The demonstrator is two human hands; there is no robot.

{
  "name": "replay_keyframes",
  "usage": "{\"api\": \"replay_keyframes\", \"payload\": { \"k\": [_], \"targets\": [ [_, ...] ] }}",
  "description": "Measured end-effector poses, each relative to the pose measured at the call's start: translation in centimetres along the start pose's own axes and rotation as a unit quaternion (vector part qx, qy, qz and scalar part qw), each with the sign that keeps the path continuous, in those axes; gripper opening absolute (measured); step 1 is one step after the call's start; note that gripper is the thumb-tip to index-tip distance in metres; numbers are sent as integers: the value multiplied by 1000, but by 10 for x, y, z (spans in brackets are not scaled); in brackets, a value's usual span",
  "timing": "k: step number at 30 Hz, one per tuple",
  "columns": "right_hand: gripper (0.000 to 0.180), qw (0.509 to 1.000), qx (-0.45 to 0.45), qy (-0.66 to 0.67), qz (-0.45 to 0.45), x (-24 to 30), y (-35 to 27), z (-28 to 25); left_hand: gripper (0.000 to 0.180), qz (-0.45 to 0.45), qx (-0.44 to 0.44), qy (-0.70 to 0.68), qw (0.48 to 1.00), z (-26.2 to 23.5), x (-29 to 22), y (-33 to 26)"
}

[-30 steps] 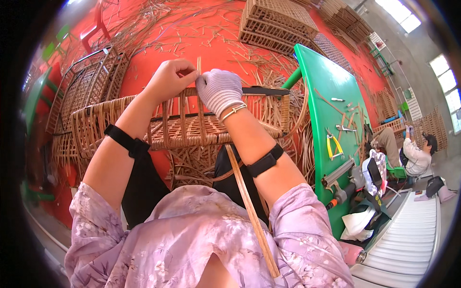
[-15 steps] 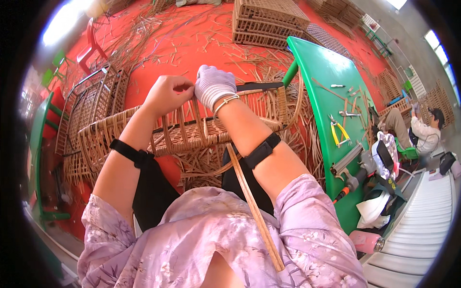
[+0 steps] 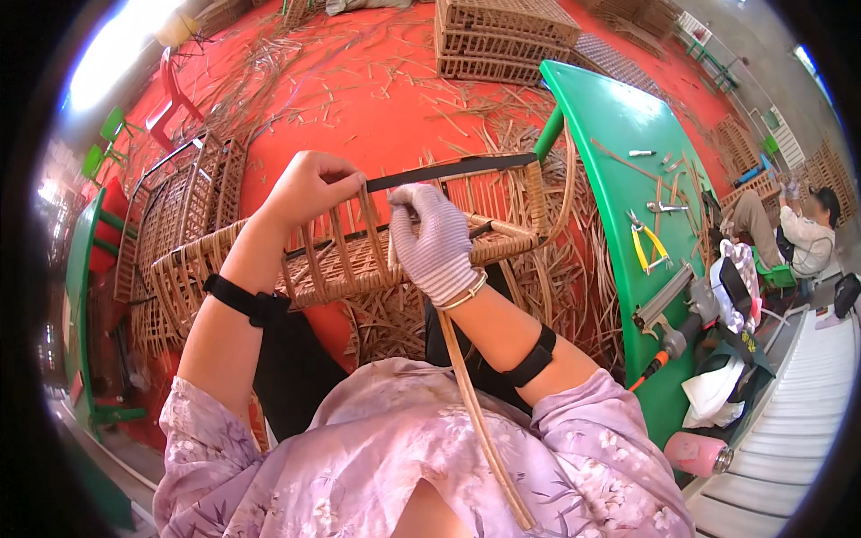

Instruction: Weaving and assembling a wicker basket using weaving strips, pliers, and a staple gun.

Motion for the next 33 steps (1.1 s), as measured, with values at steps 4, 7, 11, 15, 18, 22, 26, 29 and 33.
{"api": "replay_keyframes", "payload": {
  "k": [4, 7, 11, 15, 18, 22, 26, 29, 33],
  "targets": [
    [24, 958, 110, 57, 257, -18, 0, 20, 26, -31, 9, -28, 999, 0, 6, 2],
    [34, 876, 204, 166, 403, -29, 9, 29, 27, -31, 16, -37, 999, 2, 10, 5],
    [38, 823, 248, 253, 444, -28, -1, 34, 28, -52, 29, -36, 998, 3, 12, 9],
    [28, 982, 113, -128, 79, 5, 0, 18, 29, -71, 13, -50, 996, 4, 15, 9],
    [28, 988, 109, -109, -2, 10, -1, 9, 31, -80, 7, -59, 995, 4, 13, 10],
    [28, 983, 145, -114, -10, 21, 10, -2, 32, -74, 16, -86, 993, 7, 13, 9],
    [23, 965, 189, -142, -111, 33, 31, -12, 32, -71, 10, -81, 994, 3, 16, 5],
    [24, 947, 192, -163, -199, 35, 56, -15, 31, -60, 17, -61, 996, 2, 11, 5],
    [32, 922, 210, -263, -192, 27, 85, 2, 28, -64, 29, -23, 997, 3, 3, 10]
  ]
}}
Point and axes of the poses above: each hand's wrist, its own y-axis towards the middle knuckle, its own z-axis out of the palm, x = y × z, the point moved 2 cm from there along y, towards the middle knuckle, and after that the axes turned 12 degrees about -x, right-handed, at the moved point
